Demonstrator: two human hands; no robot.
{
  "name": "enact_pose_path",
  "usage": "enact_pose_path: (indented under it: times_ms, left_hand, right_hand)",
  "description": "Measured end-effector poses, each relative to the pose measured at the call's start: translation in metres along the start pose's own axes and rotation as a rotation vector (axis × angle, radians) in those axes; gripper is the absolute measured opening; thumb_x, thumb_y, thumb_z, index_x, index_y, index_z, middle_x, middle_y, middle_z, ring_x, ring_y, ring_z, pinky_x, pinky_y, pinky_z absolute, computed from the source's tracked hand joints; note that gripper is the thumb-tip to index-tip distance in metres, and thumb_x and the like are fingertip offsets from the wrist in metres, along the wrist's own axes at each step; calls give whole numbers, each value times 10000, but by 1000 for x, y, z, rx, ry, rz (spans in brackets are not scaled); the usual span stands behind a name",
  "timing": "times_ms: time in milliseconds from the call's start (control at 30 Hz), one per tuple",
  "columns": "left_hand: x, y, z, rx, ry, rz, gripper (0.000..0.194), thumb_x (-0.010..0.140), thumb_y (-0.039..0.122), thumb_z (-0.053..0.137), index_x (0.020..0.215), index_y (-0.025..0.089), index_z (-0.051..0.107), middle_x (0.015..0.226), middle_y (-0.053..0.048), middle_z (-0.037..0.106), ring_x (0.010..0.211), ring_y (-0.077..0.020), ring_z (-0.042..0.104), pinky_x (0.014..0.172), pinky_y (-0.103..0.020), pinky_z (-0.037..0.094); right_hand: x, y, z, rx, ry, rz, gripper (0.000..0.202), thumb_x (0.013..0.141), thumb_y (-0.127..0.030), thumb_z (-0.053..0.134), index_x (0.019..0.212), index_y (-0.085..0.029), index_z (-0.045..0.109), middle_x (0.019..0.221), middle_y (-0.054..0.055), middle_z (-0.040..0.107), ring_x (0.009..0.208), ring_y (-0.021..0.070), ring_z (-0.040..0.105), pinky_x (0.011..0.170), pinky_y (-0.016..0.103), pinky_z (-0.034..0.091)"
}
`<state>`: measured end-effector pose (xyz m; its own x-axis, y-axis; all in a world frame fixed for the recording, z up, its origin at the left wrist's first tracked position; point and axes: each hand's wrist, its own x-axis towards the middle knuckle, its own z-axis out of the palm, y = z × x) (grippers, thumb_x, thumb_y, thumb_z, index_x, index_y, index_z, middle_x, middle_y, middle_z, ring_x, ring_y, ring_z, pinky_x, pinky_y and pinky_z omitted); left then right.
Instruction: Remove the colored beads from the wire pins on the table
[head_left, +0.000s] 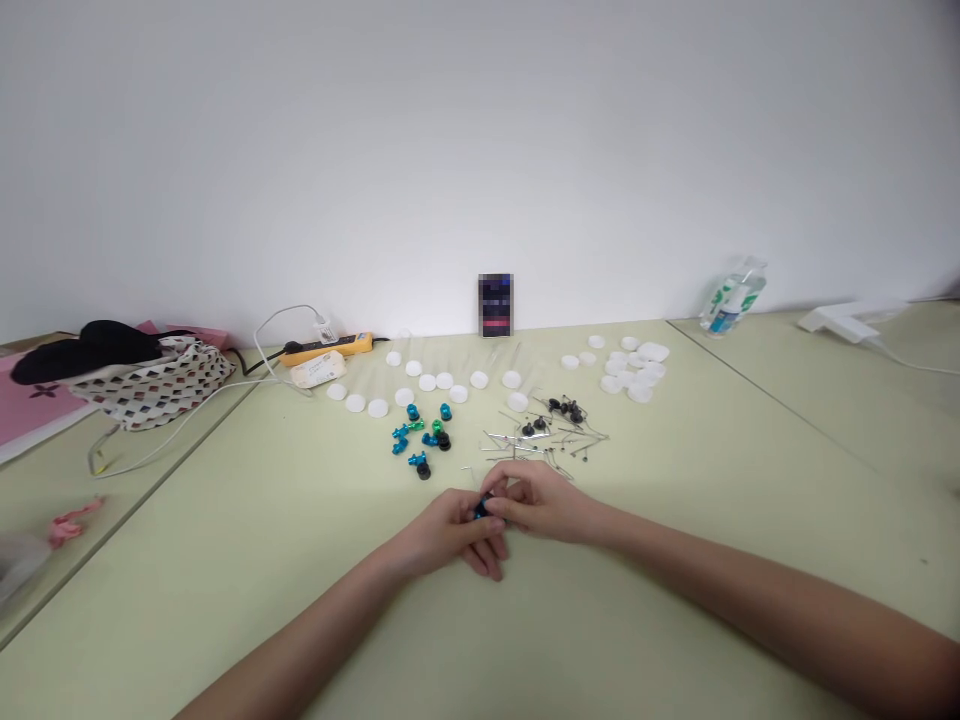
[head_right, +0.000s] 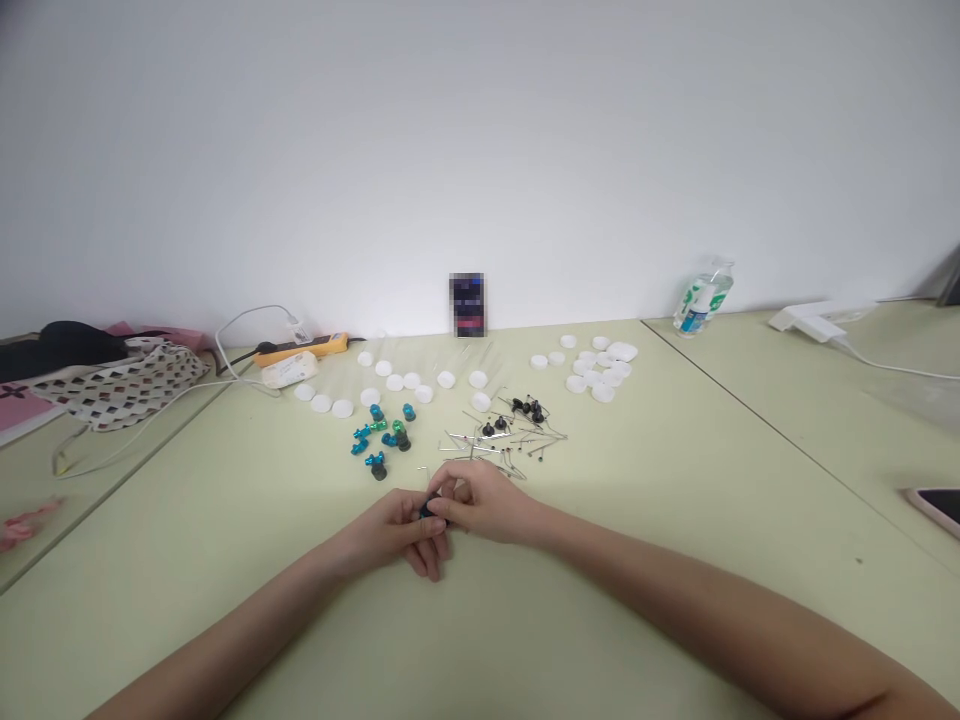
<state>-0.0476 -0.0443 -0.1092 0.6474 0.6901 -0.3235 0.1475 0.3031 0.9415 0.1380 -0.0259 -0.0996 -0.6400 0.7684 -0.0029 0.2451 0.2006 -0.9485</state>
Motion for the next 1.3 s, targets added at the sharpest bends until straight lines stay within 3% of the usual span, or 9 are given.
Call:
enact_pose_path:
  times_ms: [200, 467, 733, 933, 1033, 1300]
  left_hand:
    - [0, 2, -2, -1, -34, -9, 372, 709, 419, 650, 915, 110, 647, 825, -101, 665, 683, -178, 661, 645, -287, 513]
    - [-4, 8, -6, -39, -138, 27, 375, 799, 434, 548, 1010, 135, 629, 992, -131, 641, 797, -181, 656, 738, -301, 504]
    - [-3, 3, -4, -11, -62, 48, 340, 768, 379, 602, 955, 99, 649, 960, -137, 653, 776, -193, 658, 736, -316, 508]
    - [-2, 3, 1, 40, -9, 60, 371, 788, 439, 561, 848, 84, 649, 801, -119, 672, 726, -196, 668, 662, -283, 516]
    - [-2, 2, 2, 35, -22, 48, 373, 796, 444, 548, 849, 87, 642, 749, -109, 673, 694, -190, 670, 632, -272, 517]
    - [-2, 2, 0, 30, -52, 44, 373, 812, 436, 531, 786, 78, 632, 749, -128, 685, 688, -184, 673, 627, -256, 511]
  right_hand:
    - [1, -5, 4, 26, 29, 119, 216, 748, -353, 613, 837, -169, 546, 599, -30, 509, 430, 73, 490, 364, 163, 352]
    - [1, -2, 3, 65, 82, 134, 224, 737, -359, 627, 849, -178, 558, 651, -40, 471, 433, 58, 496, 350, 151, 327]
    - [-2, -4, 10, 180, 125, 159, 275, 735, -399, 625, 800, -185, 465, 631, -47, 475, 425, 77, 515, 335, 159, 349]
    - [-6, -6, 5, -5, 65, 70, 246, 708, -318, 662, 907, -203, 574, 738, -26, 478, 531, 77, 534, 437, 172, 388]
    - [-5, -7, 1, 16, 3, 76, 195, 771, -313, 590, 920, -193, 553, 740, -16, 515, 511, 71, 511, 452, 183, 392]
    - [-2, -4, -4, -93, -37, -20, 158, 813, -287, 543, 933, -185, 535, 616, -30, 498, 529, 83, 470, 478, 183, 347]
